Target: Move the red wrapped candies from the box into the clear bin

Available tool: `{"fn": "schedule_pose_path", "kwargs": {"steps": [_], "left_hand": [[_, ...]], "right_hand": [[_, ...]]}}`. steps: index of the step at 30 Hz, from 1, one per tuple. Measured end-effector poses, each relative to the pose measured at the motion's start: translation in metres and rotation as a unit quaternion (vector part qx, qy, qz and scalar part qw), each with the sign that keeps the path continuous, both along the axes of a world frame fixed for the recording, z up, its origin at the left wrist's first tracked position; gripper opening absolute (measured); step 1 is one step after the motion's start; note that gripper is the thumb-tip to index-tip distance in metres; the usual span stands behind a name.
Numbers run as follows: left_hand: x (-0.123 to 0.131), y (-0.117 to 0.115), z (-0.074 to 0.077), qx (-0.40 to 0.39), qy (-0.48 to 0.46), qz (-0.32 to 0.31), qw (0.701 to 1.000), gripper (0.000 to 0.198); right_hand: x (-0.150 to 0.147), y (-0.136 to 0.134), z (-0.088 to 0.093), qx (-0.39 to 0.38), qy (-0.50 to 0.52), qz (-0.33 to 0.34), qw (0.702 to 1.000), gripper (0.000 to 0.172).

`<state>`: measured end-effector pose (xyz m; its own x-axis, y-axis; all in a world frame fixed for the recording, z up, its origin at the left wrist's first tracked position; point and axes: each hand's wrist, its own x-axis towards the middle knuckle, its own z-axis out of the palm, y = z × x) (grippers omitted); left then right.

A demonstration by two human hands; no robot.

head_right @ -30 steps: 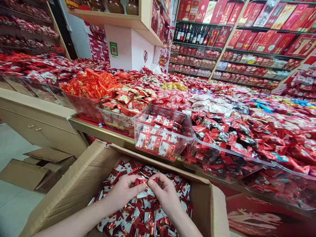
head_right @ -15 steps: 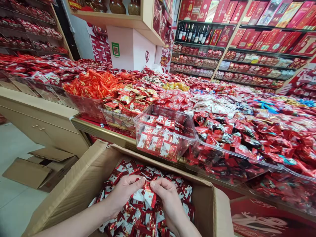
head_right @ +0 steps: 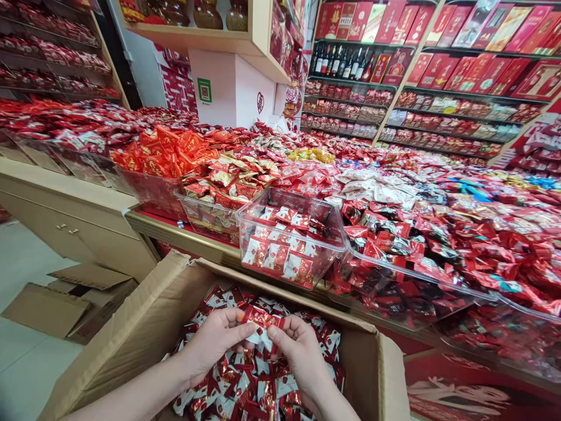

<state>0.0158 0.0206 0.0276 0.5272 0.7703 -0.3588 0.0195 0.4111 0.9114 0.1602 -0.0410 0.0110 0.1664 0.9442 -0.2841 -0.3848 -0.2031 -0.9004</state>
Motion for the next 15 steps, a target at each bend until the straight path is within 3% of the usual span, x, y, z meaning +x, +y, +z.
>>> {"fn": "schedule_pose_path", "kwargs": {"steps": [7,15], "left_hand": [[-0.002,-0.004,0.003,-0.064,-0.067,-0.011,0.996,0.026],[0.001,-0.007,0.007,-0.009,-0.007,-0.010,1.000,0.037]], "right_hand": [[-0.001,-0.001,0.006,0.007,0.099,0.018,0.995,0.032],[-0.005,-0.001,-0.003,0.012,-0.068,0.060,0.996,0.033]]}}
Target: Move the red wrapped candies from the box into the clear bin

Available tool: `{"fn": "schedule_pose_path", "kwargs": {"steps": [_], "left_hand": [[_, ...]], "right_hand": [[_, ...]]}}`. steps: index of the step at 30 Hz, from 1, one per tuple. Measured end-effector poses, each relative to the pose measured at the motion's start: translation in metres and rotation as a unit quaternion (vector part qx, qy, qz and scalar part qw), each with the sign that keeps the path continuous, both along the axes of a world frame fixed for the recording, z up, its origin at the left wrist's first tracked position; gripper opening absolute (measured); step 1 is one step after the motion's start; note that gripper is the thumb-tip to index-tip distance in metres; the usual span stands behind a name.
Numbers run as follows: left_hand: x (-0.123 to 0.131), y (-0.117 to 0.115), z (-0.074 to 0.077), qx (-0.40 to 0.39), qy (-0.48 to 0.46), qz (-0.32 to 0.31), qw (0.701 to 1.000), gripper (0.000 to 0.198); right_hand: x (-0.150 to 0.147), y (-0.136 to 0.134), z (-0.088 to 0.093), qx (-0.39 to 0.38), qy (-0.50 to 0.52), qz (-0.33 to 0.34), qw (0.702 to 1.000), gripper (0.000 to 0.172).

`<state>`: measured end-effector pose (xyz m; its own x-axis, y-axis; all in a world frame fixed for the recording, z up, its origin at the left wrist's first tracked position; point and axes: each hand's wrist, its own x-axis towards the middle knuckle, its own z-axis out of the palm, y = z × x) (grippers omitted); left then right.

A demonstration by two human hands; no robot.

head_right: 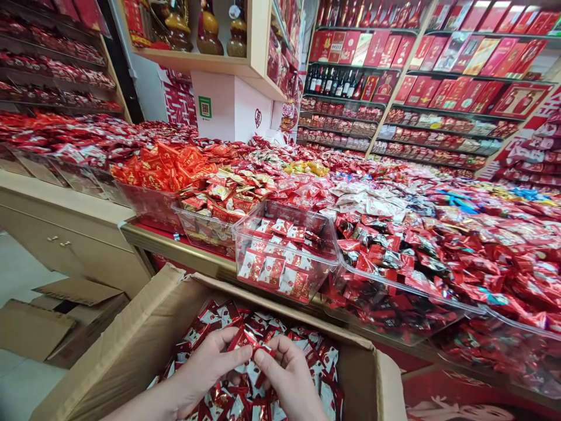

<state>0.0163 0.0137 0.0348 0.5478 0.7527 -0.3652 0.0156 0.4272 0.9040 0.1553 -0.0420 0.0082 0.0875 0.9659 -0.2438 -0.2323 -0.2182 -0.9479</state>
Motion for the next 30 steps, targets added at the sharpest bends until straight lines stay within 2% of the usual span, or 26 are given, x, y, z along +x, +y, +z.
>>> {"fn": "schedule_pose_path", "kwargs": {"steps": [3,7,9,11,15,17,19,21,23,26,28,30], "left_hand": [[-0.002,0.002,-0.001,-0.013,-0.013,-0.010,1.000,0.036],[-0.004,0.001,-0.001,-0.061,-0.053,-0.032,0.996,0.034],[-0.003,0.000,0.000,-0.083,-0.075,-0.024,0.993,0.033],[-0.002,-0.001,0.001,-0.082,-0.070,-0.006,0.994,0.033],[-0.001,0.001,-0.004,0.018,0.013,-0.008,1.000,0.034],[-0.002,0.002,-0.006,0.070,0.025,-0.027,0.997,0.030],[-0.003,0.002,-0.006,0.077,0.014,-0.039,0.996,0.030],[-0.004,0.002,-0.001,0.053,-0.012,-0.043,0.998,0.030],[-0.006,0.002,0.007,0.032,-0.059,-0.036,0.997,0.029],[-0.009,0.006,0.019,0.018,-0.145,-0.023,0.989,0.035],[-0.011,0.009,0.023,0.011,-0.154,-0.025,0.988,0.037],[-0.011,0.011,0.021,0.017,-0.119,-0.032,0.992,0.034]], "right_hand": [[0.000,-0.001,-0.002,0.027,-0.028,0.001,0.999,0.032],[0.000,0.001,-0.009,0.035,0.036,0.005,0.999,0.035],[0.000,0.003,-0.011,0.028,0.062,-0.008,0.998,0.036],[0.000,0.004,-0.011,0.016,0.044,-0.019,0.999,0.035],[0.001,0.005,-0.002,0.038,-0.006,-0.010,0.999,0.027],[0.002,0.005,0.005,0.060,-0.028,0.016,0.998,0.026],[0.003,0.005,0.015,0.065,-0.079,0.049,0.994,0.023],[0.005,0.004,0.029,0.077,-0.171,0.064,0.980,0.025],[0.006,0.002,0.050,0.120,-0.283,0.063,0.949,0.024],[0.011,0.005,0.099,0.197,-0.385,0.050,0.900,0.019],[0.018,0.015,0.138,0.230,-0.402,-0.006,0.887,0.018],[0.029,0.036,0.175,0.250,-0.427,-0.099,0.863,0.019]]}}
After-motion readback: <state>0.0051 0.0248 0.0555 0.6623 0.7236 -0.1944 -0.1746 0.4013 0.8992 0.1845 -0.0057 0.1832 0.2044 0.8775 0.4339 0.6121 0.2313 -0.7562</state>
